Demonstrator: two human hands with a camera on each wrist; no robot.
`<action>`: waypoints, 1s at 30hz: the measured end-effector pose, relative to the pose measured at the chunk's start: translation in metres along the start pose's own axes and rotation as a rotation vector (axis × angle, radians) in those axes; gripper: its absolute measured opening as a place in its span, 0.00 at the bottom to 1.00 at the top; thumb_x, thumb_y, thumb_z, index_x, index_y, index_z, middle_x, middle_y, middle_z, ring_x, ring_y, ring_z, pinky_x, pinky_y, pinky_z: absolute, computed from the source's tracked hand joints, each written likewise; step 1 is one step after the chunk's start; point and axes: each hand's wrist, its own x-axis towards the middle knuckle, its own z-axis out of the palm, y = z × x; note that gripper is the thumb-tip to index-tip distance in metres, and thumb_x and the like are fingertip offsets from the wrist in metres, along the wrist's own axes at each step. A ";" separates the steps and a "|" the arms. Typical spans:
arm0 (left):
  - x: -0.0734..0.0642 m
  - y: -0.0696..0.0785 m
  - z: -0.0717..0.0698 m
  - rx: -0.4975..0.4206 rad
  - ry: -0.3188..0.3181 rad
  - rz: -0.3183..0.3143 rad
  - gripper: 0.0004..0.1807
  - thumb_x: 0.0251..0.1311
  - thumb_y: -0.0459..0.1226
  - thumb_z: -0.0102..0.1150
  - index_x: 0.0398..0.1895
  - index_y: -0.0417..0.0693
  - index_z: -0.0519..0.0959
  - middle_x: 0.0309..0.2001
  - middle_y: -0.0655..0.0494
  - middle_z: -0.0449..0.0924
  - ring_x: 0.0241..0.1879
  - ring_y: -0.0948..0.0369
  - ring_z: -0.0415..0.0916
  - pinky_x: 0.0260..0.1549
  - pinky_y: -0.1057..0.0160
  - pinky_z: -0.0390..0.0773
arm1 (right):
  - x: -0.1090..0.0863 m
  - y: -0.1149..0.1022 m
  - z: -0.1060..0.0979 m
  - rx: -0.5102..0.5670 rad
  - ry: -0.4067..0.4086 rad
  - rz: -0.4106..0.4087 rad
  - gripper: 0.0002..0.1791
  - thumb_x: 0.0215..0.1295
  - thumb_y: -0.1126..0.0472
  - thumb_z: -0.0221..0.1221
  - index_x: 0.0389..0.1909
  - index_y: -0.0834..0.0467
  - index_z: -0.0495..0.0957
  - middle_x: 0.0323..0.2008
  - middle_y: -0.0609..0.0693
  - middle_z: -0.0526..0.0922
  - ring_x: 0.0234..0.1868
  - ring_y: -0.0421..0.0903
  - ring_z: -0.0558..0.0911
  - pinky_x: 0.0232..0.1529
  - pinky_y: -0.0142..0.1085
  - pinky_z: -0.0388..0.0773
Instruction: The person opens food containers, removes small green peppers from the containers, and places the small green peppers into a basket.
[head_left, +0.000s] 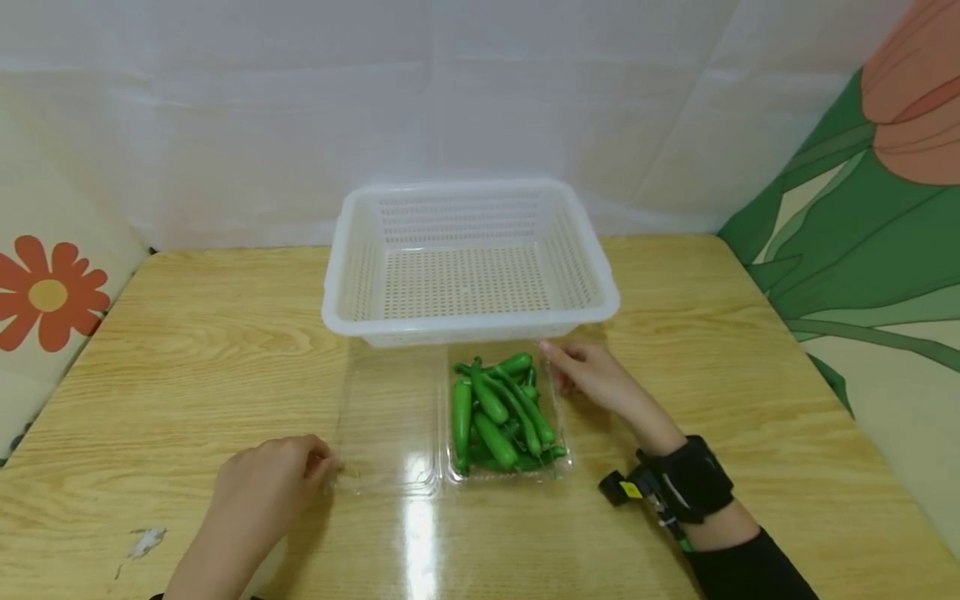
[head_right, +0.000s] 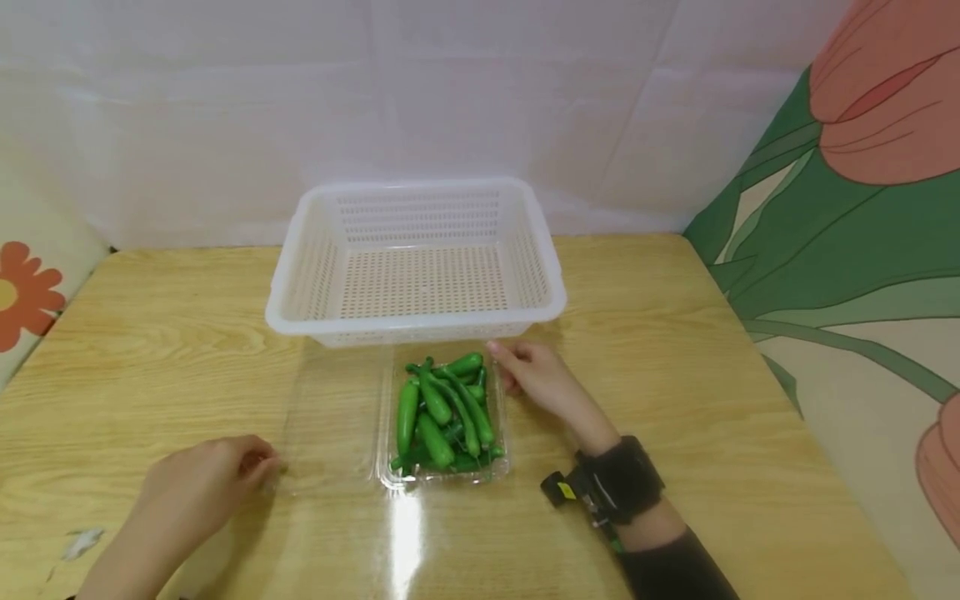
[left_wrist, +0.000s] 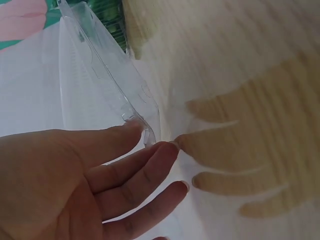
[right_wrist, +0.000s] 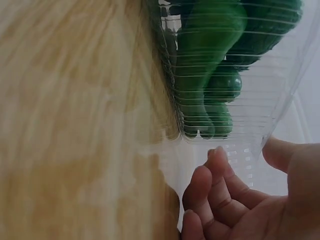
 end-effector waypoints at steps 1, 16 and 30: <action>0.000 0.000 0.000 -0.001 -0.001 -0.002 0.07 0.60 0.43 0.68 0.34 0.51 0.86 0.29 0.60 0.84 0.19 0.64 0.68 0.15 0.63 0.71 | 0.000 0.000 0.000 -0.013 0.000 0.000 0.28 0.77 0.44 0.47 0.27 0.63 0.78 0.21 0.51 0.77 0.25 0.45 0.75 0.28 0.34 0.75; 0.009 0.012 -0.012 0.025 0.130 0.045 0.08 0.57 0.42 0.71 0.32 0.48 0.85 0.23 0.62 0.81 0.17 0.65 0.71 0.16 0.62 0.73 | -0.002 0.001 -0.006 0.003 -0.135 -0.076 0.29 0.80 0.47 0.42 0.29 0.64 0.78 0.24 0.52 0.81 0.28 0.47 0.80 0.31 0.35 0.78; 0.057 0.057 -0.032 -0.194 0.110 0.263 0.06 0.66 0.43 0.63 0.42 0.55 0.85 0.40 0.61 0.86 0.39 0.58 0.82 0.34 0.55 0.82 | -0.030 -0.047 -0.017 -0.369 -0.107 -0.036 0.27 0.77 0.44 0.47 0.52 0.63 0.81 0.28 0.52 0.79 0.26 0.46 0.76 0.28 0.41 0.78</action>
